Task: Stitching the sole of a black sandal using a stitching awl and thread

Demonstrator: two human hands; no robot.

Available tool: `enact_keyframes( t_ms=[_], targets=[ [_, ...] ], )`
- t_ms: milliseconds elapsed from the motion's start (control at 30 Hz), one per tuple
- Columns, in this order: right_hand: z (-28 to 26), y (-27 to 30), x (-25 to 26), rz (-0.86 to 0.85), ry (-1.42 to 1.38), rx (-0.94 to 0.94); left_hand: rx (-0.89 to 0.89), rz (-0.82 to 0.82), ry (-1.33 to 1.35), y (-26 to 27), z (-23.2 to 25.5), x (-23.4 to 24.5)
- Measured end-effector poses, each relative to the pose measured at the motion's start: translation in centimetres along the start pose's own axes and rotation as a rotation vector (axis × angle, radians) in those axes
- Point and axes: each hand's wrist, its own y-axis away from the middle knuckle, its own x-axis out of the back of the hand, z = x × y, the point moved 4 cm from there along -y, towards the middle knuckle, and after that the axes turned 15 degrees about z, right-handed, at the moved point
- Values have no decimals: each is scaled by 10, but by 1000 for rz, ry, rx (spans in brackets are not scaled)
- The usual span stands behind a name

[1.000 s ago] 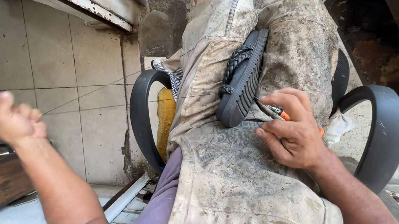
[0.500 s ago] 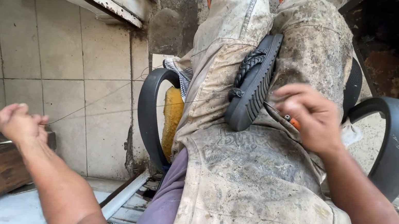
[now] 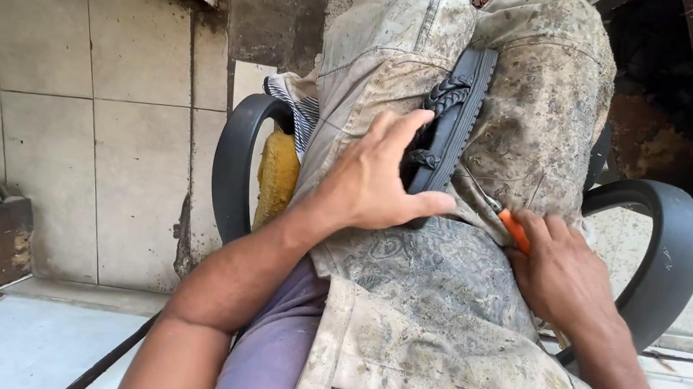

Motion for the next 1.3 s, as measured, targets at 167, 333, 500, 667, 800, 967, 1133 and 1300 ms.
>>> enact_keyframes(
  t_ms=[167,333,500,667,800,967,1133,1300],
  targets=[
    [45,32,21,-169,-226,-134,-103,106,231,-16,-41,-15],
    [46,48,20,84,-631,78,-226,112,471,-14,-68,-19],
    [7,27,11,243,-743,163,-53,14,653,-13,-71,-24],
    [-2,15,1,254,-777,130,-43,21,652,-16,-82,-31],
    [-2,12,-1,255,-764,125,-53,18,664,-16,-82,-32],
    [-3,10,2,227,-770,113,-50,19,641,-17,-83,-32],
    [-4,12,7,181,-727,94,-47,25,625,-17,-84,-33],
    [-6,15,20,258,-635,235,-62,35,610,-16,-78,-30]
  ],
)
